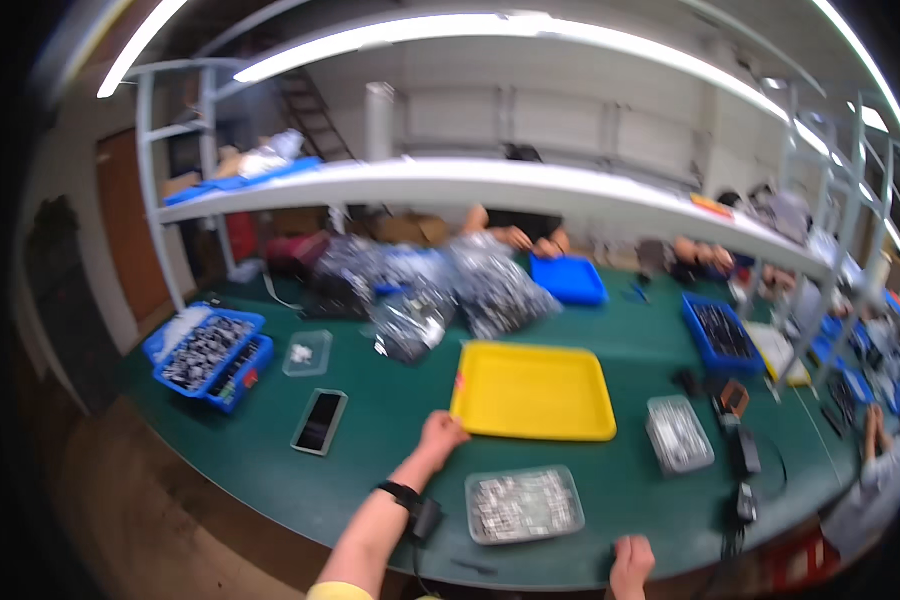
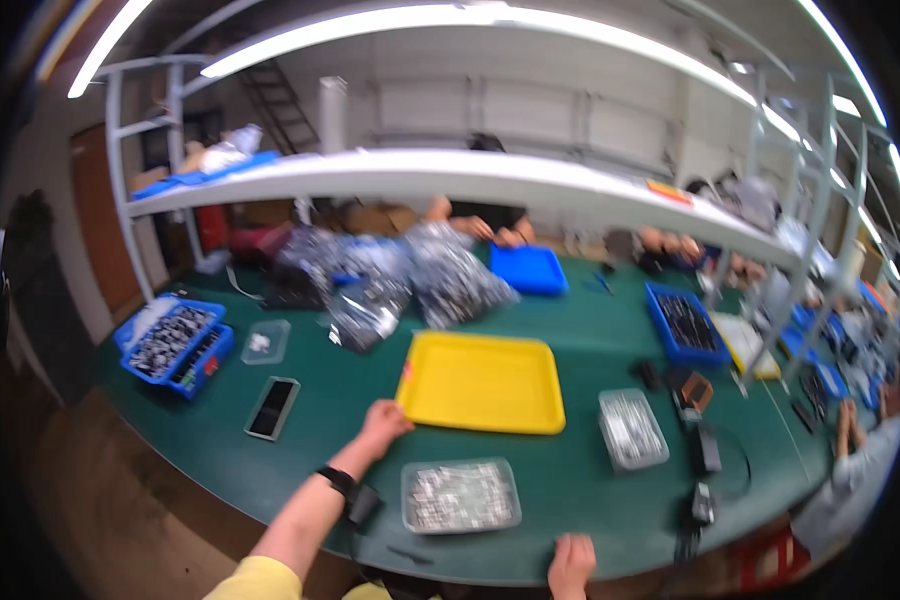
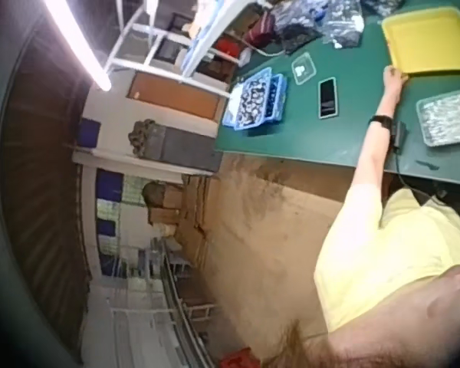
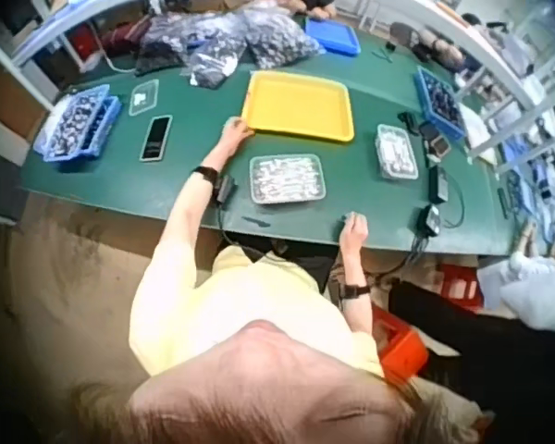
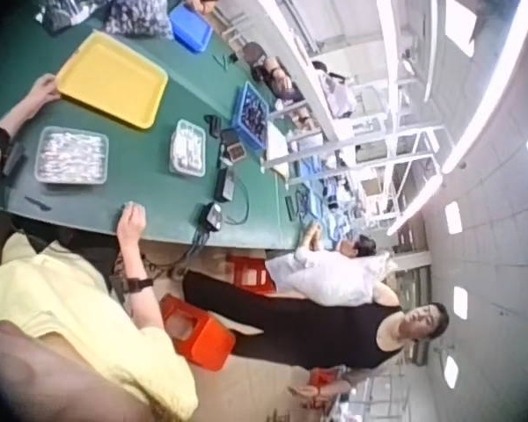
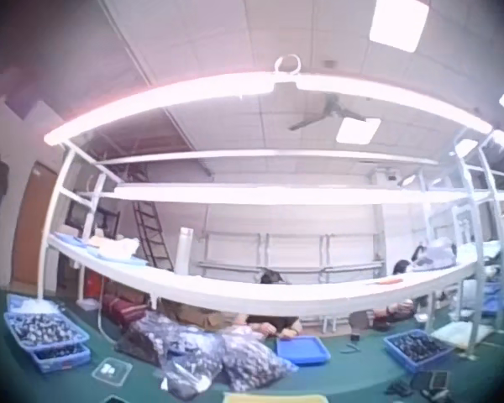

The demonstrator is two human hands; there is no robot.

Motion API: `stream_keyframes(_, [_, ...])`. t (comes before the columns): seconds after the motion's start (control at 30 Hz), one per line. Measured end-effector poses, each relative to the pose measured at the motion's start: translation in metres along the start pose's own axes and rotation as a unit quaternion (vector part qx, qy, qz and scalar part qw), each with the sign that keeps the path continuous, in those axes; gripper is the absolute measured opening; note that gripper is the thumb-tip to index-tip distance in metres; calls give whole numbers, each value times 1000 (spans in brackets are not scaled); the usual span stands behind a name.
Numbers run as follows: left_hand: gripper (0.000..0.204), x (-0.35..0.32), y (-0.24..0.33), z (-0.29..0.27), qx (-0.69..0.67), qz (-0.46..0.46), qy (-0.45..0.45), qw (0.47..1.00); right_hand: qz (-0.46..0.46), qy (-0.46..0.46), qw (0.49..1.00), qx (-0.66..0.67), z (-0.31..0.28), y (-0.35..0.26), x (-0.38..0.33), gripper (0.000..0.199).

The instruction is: Assembling plastic caps onto LED indicators or similar electronic components at a manufacturing workbench.

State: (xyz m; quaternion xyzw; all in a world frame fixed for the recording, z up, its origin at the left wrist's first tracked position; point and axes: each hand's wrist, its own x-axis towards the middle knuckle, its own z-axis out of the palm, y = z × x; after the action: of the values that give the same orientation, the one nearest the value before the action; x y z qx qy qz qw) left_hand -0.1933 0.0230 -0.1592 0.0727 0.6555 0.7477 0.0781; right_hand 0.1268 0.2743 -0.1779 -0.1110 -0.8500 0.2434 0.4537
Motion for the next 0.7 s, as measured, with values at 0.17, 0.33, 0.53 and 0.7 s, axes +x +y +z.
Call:
stream_keyframes(0.17, [29, -22, 46, -40, 201, 115, 35, 972, 46, -25, 999, 9, -6, -15, 10, 21])
stream_keyframes(0.33, [31, -95, 217, -7, 108, 399, 7, 910, 74, -44, 996, 1, -22, -8, 10, 18])
stream_keyframes(0.53, [18, -149, 266, -37, 148, 712, -55, 684, 79, -72, 994, 23, -13, -21, 6, 16])
stream_keyframes(0.7, [8, -85, 224, -13, 235, 562, -64, 791, 105, -51, 991, -69, -21, -35, 2, 12])
